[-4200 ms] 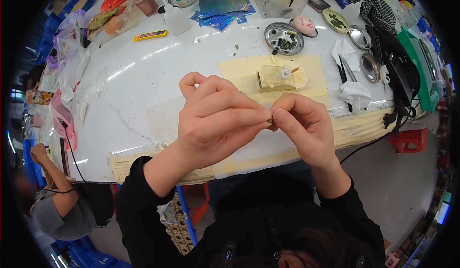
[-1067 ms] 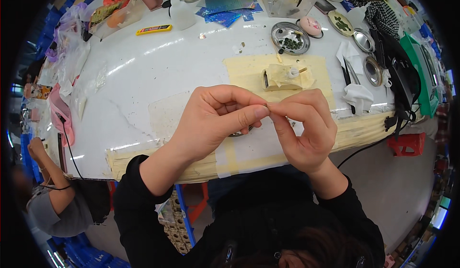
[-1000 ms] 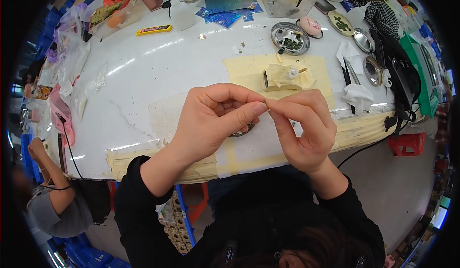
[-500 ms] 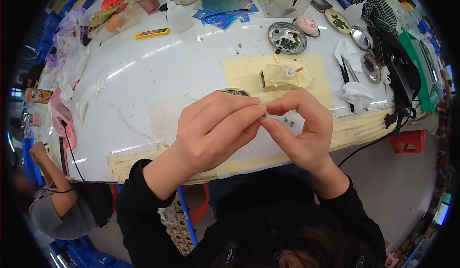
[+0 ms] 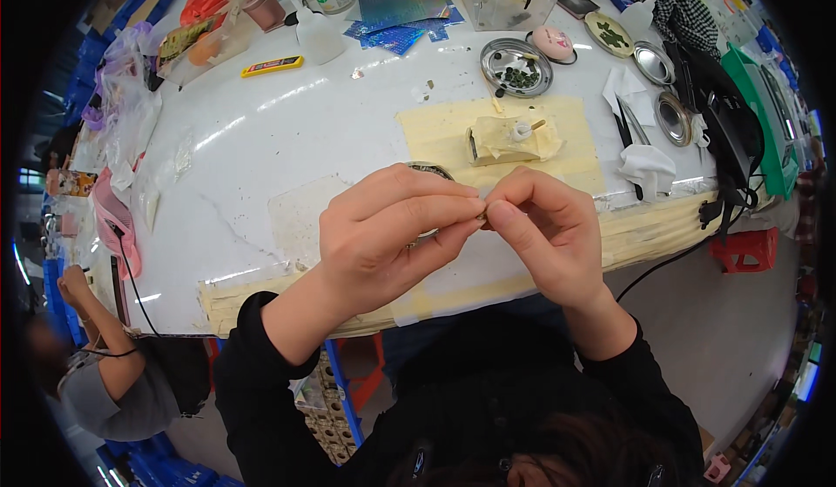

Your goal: Assembling small metal components by hand on a workbench.

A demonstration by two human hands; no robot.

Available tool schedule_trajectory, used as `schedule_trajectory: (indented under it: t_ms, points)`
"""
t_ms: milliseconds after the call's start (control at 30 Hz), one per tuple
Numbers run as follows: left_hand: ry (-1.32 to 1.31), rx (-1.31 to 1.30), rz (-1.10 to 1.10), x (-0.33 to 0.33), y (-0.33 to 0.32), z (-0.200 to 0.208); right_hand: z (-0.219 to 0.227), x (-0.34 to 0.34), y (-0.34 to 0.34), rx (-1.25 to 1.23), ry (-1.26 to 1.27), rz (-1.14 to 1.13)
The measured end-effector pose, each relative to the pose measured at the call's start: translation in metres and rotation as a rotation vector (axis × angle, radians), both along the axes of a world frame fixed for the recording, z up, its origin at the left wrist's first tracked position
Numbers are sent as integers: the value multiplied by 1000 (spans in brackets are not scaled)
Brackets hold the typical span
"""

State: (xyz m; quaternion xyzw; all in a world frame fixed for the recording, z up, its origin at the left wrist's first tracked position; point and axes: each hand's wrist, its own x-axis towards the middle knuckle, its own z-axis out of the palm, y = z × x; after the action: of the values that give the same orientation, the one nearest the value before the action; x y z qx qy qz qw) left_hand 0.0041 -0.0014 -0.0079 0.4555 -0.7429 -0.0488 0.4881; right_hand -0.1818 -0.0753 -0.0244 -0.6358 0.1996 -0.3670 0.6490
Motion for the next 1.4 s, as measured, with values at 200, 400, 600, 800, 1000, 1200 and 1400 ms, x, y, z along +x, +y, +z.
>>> schedule_trajectory:
  t_ms: [200, 400, 600, 800, 1000, 1200, 1400]
  points:
    - [35, 38, 18, 1, 1, -1, 1, 2, -2, -204, 17, -74]
    - [-12, -25, 19, 1, 0, -3, 9, 2, -5, -555, 96, -189]
    - [53, -36, 138, -2, 0, -1, 12, -1, 0, -577, 104, -245]
    - [52, -37, 150, -2, -1, -1, 14, -6, 3, -702, 97, -216]
    - [56, -59, 158, -3, 0, -1, 10, -3, 4, -593, 102, -211]
    - [71, -45, 163, -3, 0, -3, 9, -3, 4, -718, 98, -229]
    - [49, -68, 159, -4, -1, -1, 13, -4, 5, -753, 93, -229]
